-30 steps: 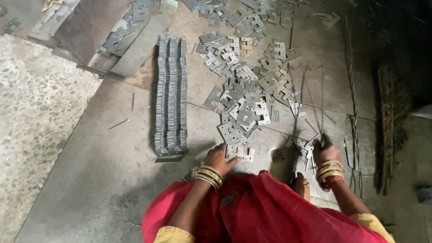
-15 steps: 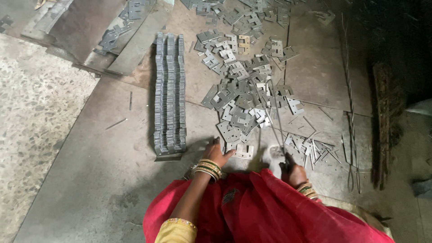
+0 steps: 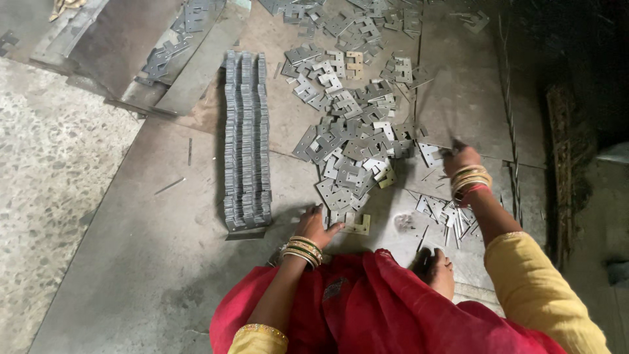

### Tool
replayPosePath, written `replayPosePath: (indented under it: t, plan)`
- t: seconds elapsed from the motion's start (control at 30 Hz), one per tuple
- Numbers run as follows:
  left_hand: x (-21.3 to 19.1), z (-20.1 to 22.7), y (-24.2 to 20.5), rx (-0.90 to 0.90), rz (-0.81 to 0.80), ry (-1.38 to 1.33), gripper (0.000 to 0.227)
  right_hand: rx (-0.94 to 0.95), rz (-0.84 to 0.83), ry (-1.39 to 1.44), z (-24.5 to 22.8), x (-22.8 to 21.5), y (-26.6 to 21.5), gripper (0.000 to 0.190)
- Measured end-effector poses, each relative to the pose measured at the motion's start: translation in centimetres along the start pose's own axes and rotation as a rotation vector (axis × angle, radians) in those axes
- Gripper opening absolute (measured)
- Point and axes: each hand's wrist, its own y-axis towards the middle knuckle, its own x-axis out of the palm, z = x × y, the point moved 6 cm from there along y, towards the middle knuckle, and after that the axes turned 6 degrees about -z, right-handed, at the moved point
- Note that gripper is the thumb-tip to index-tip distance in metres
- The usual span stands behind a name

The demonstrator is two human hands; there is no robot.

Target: The person sits on the floor and sorts small metal pieces by hand, stacking them into neat piles. The person repeatedly picks up pieces from a scattered pile and places them into organized stacks.

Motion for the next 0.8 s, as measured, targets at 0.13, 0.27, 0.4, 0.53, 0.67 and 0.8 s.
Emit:
replayPosePath:
  t: [0.13, 0.27, 0.4, 0.53, 0.67, 0.8]
  plan:
    - [0.3, -0.2, 1.0, 0.021, 0.032, 0.005, 0.101, -0.137, -0.141, 0.035, -1.1, 3.7, -4.1, 0.054]
    - [0.8, 0.0, 1.2, 0.031, 0.023, -0.022, 0.101, -0.287, -0.096, 0.070, -0.1, 6.1, -11.3, 0.054]
    - [-0.1, 1.0, 0.3, 0.105, 0.082, 0.007, 0.100, -0.141, -0.089, 0.203, 1.5, 5.6, -12.8, 0.059]
    - [-1.5, 1.1, -1.1, 0.010, -0.027, 0.006, 0.098, -0.032, -0.004, 0.405, 3.2, 2.6, -12.2, 0.062]
    - [-2.5, 1.7, -1.4, -0.092, -0.172, -0.024, 0.097, 0.091, -0.005, 0.435, 7.5, -0.1, -14.5, 0.060]
    - [-3.2, 3.0, -1.5, 0.086, 0.038, 0.027, 0.094, 0.204, -0.248, -0.170, 12.4, 2.2, -20.5, 0.049]
